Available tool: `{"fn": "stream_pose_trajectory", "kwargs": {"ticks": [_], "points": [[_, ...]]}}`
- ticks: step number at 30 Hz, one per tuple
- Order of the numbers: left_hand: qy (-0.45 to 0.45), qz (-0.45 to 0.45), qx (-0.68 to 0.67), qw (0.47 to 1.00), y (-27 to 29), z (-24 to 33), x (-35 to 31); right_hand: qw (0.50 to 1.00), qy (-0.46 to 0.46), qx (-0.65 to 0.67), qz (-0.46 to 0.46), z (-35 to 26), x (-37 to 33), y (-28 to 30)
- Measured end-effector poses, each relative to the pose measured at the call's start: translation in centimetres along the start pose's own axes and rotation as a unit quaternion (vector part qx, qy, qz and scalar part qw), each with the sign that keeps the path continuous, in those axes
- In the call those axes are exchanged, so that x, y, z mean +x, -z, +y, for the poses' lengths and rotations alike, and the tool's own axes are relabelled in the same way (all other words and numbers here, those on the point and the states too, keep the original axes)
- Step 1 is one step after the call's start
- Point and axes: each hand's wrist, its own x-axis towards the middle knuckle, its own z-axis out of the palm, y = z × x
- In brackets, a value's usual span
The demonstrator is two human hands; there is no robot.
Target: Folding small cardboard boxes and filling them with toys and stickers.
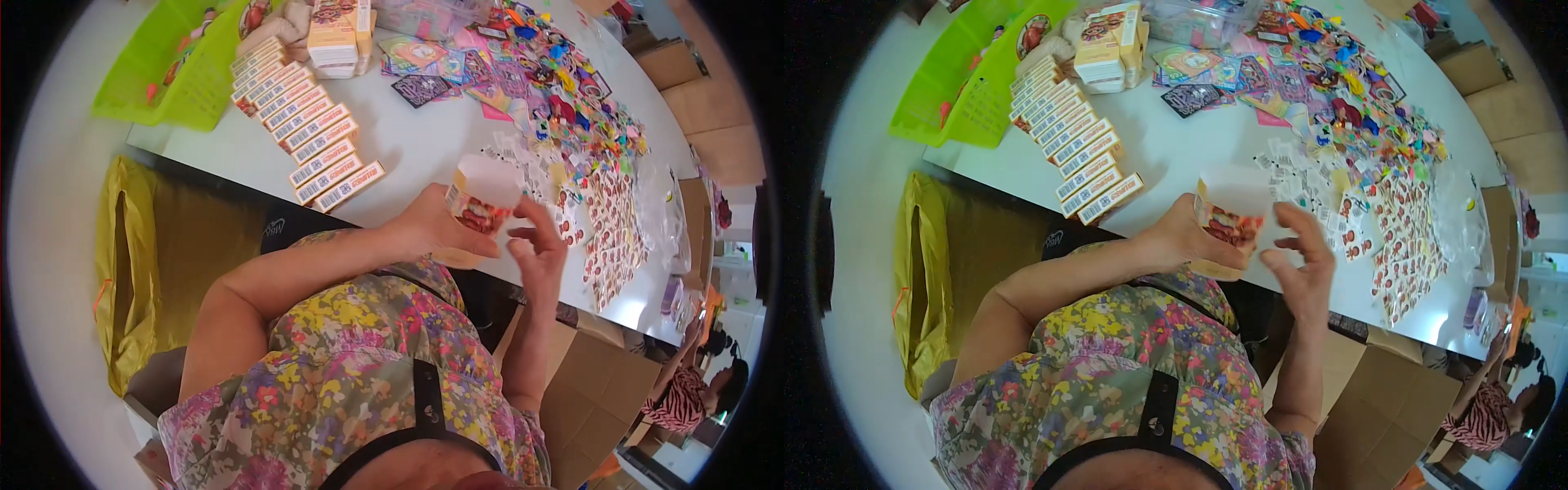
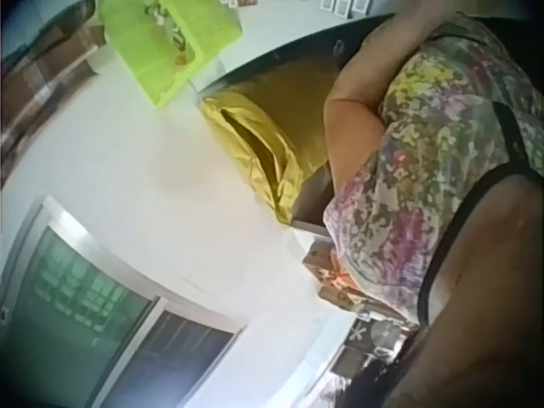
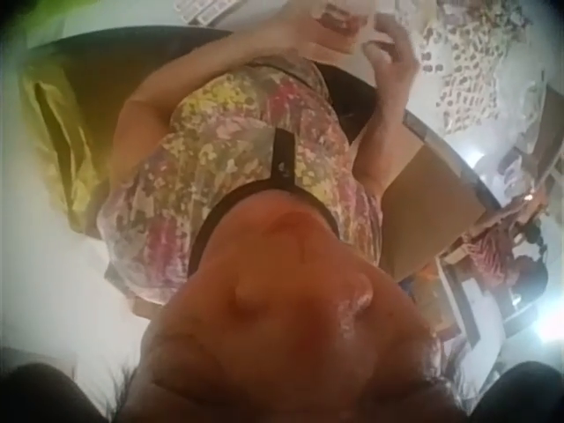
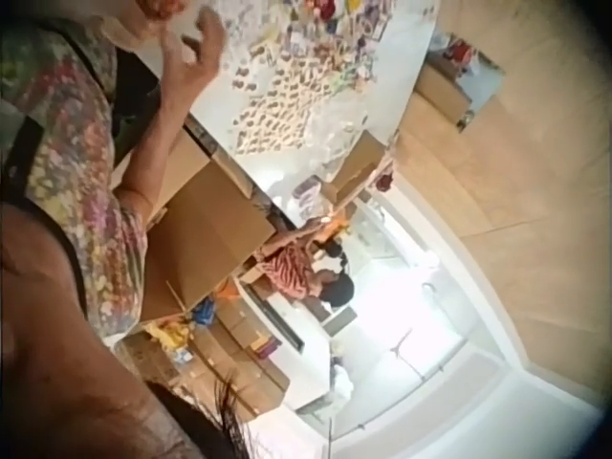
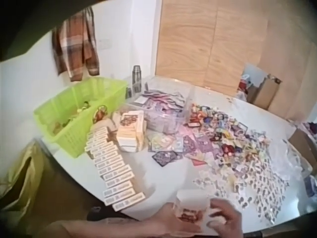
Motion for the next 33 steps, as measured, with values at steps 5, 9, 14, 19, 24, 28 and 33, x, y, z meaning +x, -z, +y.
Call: {"fn": "stream_pose_trajectory", "kwargs": {"ticks": [5,9,14,19,24,28,33], "points": [[-0.045,0.056,0.001,0.997,-0.5,-0.6,-0.1,0.999,-0.013,0.030,-0.013,1.6,-0.9,-1.8],[-0.006,0.123,0.053,0.991,0.4,-1.3,-0.6,0.997,-0.058,0.038,0.018,1.8,-0.7,-1.9],[-0.103,0.224,0.224,0.943,0.3,-0.8,-0.9,0.992,-0.103,0.063,0.043,3.5,-0.2,-2.3],[-0.128,0.132,0.280,0.942,0.6,-0.8,-1.6,0.991,0.025,0.089,0.101,5.1,-1.4,-4.0],[-0.097,0.088,0.303,0.944,0.7,-0.3,-2.7,0.988,0.014,0.131,0.075,6.4,-3.1,-4.1],[-0.060,0.065,0.288,0.953,1.3,-0.8,-3.4,0.997,0.003,0.083,0.000,7.2,-3.1,-2.5],[-0.156,0.125,0.365,0.909,2.0,-1.3,-2.3,0.989,-0.049,0.122,-0.064,5.9,-1.5,-2.6]]}}
